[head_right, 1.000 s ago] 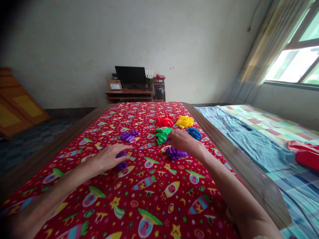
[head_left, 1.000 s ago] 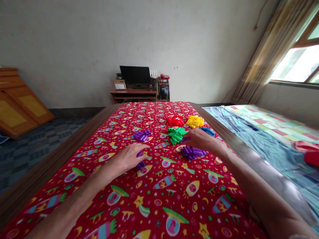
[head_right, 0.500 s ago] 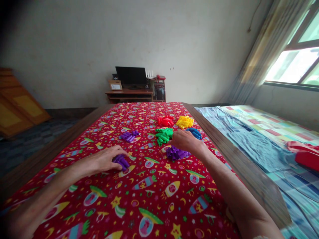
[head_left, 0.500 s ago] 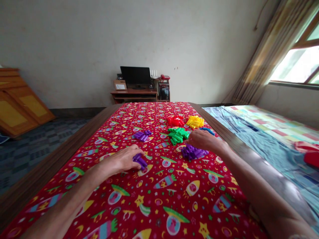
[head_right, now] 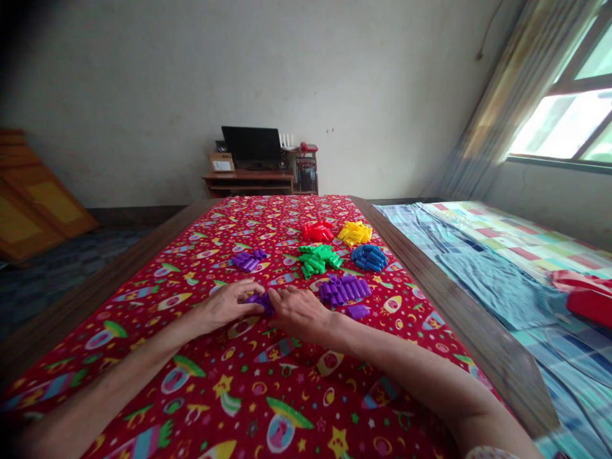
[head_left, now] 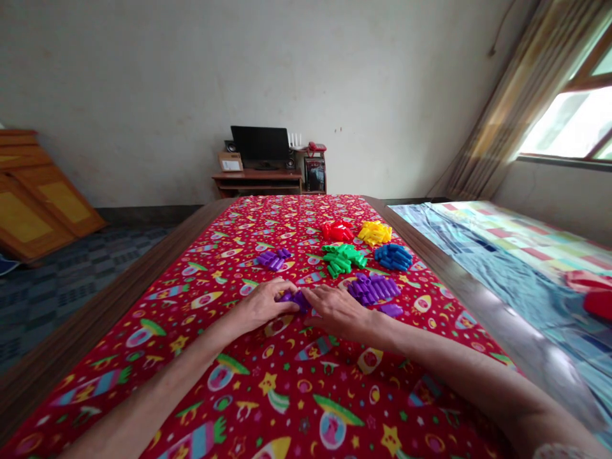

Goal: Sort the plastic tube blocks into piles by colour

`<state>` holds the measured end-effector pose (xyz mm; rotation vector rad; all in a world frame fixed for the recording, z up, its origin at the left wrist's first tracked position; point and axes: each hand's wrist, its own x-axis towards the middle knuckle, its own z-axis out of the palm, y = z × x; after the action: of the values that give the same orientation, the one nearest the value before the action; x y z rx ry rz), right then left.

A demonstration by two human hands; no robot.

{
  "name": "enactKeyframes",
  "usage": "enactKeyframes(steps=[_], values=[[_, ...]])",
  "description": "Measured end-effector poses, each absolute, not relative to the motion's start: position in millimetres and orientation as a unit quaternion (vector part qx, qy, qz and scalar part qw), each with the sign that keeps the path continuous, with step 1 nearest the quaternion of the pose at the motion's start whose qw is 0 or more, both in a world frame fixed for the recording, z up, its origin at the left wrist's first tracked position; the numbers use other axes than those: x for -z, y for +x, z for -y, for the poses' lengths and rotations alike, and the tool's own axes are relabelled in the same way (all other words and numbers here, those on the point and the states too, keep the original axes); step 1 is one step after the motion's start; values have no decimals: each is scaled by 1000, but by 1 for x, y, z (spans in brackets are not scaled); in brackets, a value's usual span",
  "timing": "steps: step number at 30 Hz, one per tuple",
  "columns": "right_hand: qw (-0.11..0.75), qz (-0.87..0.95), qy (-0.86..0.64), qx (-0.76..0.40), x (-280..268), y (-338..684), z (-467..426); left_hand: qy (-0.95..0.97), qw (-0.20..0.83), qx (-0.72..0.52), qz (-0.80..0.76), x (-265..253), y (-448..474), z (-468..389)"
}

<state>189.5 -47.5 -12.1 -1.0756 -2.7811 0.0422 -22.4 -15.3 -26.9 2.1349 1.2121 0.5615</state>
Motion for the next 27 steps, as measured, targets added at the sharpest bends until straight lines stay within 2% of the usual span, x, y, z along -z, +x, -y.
enactKeyframes(steps=[3,5,10,14,16,19,24,27], values=[[95,915,-391,-22,13,186,50,762,423,-228,-433,30,-16,21],[105,912,-396,-21,8,193,48,760,435,-221,-429,31,-15,23],[149,889,-432,-8,-23,245,25,820,279,-227,-445,35,-23,16],[0,884,-450,-124,-53,298,1,839,210,-201,-459,35,-25,13],[-35,874,-450,-180,-62,316,-6,845,199,-188,-459,35,-25,15],[-44,860,-461,-216,-65,327,-10,855,200,-167,-448,36,-24,17],[-41,848,-478,-224,-54,331,-14,856,207,-166,-443,38,-25,16],[-23,846,-502,-177,-52,332,-13,859,221,-155,-436,34,-24,18]])
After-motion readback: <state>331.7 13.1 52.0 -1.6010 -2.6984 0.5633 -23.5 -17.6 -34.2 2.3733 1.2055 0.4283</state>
